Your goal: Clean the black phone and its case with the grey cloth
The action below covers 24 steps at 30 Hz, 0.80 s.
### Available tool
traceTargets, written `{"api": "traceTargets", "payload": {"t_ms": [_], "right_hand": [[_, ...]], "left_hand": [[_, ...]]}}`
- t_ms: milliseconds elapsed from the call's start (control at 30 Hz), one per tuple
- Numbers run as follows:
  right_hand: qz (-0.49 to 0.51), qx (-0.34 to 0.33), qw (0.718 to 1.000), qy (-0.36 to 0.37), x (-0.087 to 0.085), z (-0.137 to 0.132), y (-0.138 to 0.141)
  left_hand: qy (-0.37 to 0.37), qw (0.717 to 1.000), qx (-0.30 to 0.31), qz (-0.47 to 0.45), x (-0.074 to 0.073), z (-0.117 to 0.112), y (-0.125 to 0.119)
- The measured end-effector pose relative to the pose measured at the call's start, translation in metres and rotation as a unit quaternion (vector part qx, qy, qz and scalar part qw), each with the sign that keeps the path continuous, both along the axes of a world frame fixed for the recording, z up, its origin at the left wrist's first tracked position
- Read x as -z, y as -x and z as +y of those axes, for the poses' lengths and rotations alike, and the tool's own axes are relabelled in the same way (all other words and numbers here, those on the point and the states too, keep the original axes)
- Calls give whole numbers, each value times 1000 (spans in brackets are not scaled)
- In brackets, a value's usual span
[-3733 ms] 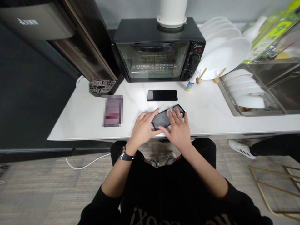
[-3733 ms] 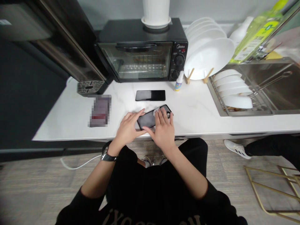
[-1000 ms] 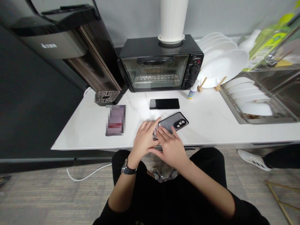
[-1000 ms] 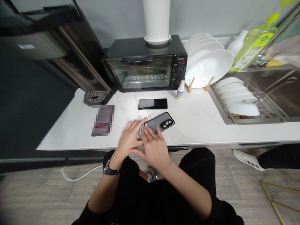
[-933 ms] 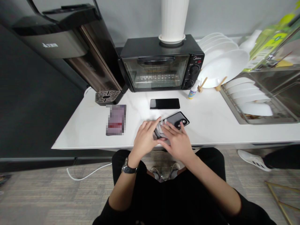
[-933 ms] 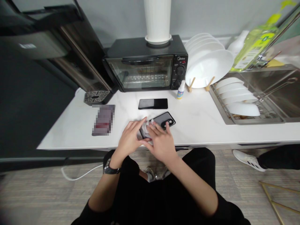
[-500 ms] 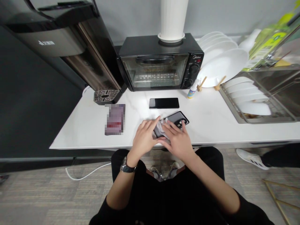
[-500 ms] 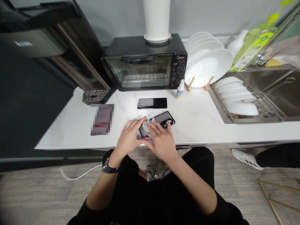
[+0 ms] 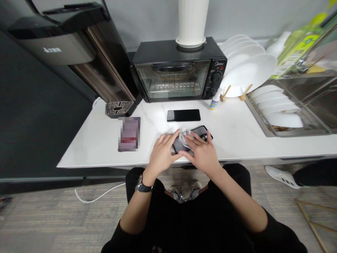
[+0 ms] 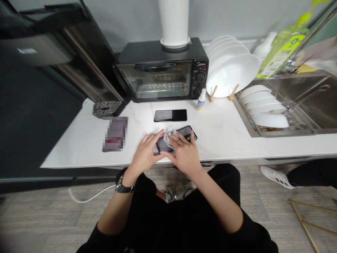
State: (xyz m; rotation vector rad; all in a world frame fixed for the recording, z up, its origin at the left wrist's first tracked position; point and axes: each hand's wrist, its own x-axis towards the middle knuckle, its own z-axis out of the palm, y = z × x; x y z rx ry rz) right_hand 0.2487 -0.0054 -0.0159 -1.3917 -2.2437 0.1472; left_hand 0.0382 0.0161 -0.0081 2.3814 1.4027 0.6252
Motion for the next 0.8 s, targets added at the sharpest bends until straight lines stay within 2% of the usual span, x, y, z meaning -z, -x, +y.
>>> {"api": "traceTargets", "payload": {"t_ms": [100,167,300,367,433,500,567,667,733,800], "right_hand": [[-17,89,995,-40,5,8,-23],[-27,100,993,-54,8,1,-21],[-26,-21,999,-18,11,-21,20],[-22,-60,998,-2,12,-27,37],[-24,-65,998,3,12,-28,39],[-36,-63,997,3,13,-24,26],[-46,-35,998,-7,12,-18,4],[-51,55,997,-33,11,-6,-23],[-55,93,993,-43,10,-3,-25],[-53,90,994,-40,11,-5,-12]], "left_hand": [[-7,1000,-5,6,0,-1,-1],[-5,1000,-5,7,-1,-1,-2],[-1,1000,-8,12,-3,-2,-2],[-5,1000,-14,14,-3,-2,-2],[-9,1000,-16,15,-2,-3,-2],[-8,1000,-15,16,-2,-3,-2],[-9,1000,-16,16,-1,-3,-2],[-19,1000,-22,10,-1,-4,-4],[-23,1000,-20,8,-1,-4,-4],[-20,1000,-17,10,-1,-3,-4]]}}
